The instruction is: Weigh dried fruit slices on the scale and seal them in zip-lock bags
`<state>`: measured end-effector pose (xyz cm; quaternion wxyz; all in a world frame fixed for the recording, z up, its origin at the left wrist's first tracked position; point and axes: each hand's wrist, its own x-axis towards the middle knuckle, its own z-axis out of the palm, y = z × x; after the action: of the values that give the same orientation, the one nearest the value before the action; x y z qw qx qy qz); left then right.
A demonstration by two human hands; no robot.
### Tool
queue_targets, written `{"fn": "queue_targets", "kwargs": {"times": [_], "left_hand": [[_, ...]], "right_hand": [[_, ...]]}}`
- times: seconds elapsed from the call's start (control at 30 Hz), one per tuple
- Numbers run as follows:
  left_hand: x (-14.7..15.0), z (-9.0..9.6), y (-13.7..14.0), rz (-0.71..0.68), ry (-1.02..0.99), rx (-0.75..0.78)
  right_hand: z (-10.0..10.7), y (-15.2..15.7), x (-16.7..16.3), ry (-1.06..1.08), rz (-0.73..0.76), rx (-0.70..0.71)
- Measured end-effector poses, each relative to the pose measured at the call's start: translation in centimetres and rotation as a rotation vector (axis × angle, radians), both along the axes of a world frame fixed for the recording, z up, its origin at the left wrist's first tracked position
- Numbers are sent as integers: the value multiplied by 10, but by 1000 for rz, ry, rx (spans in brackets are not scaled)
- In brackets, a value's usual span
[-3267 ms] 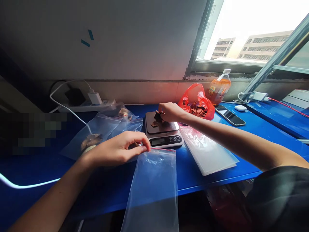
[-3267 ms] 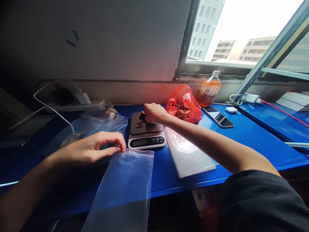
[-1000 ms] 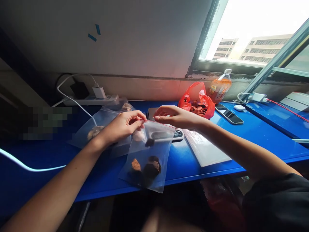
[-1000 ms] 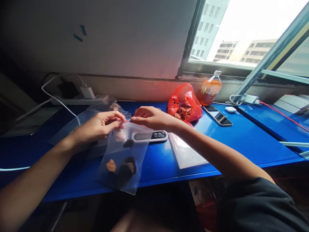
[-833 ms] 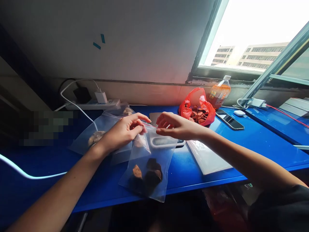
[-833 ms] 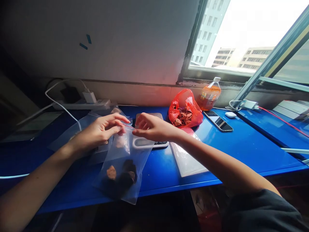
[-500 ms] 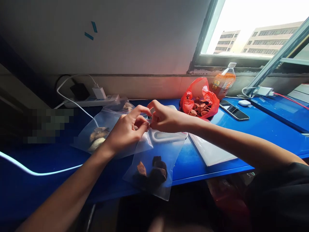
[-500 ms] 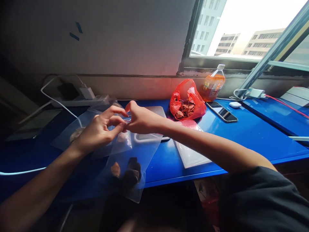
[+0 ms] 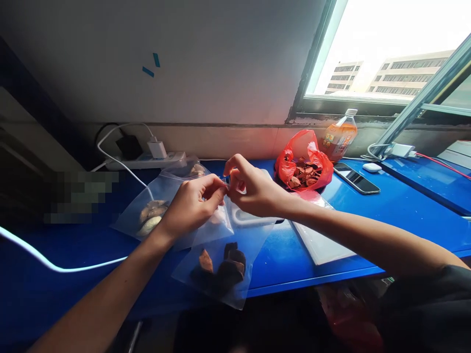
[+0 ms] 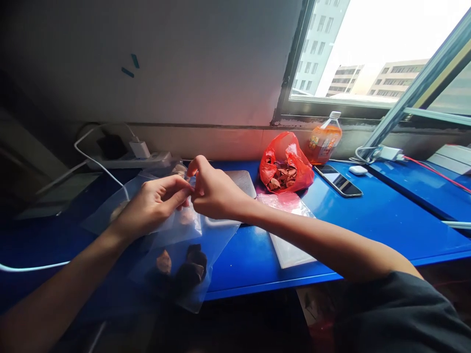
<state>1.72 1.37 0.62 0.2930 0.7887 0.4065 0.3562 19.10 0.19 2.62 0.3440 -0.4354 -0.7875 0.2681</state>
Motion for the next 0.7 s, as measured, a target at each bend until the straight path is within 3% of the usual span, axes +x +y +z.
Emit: {"fn": "queue_targets", "kwargs": {"times": [0.2, 0.33, 0.47, 0.7], "left_hand": [[-4, 14, -13, 62, -79, 117], [-8, 20, -18, 106, -66, 291], [-15, 27, -16, 175, -160, 391], [-35, 35, -15, 280, -171, 395]], "right_hand": [[17, -16, 11, -9, 34, 60], [26, -24, 19, -75, 43, 104], [19, -26, 22, -44, 31, 140], [-5, -33, 27, -98, -61, 319]]}}
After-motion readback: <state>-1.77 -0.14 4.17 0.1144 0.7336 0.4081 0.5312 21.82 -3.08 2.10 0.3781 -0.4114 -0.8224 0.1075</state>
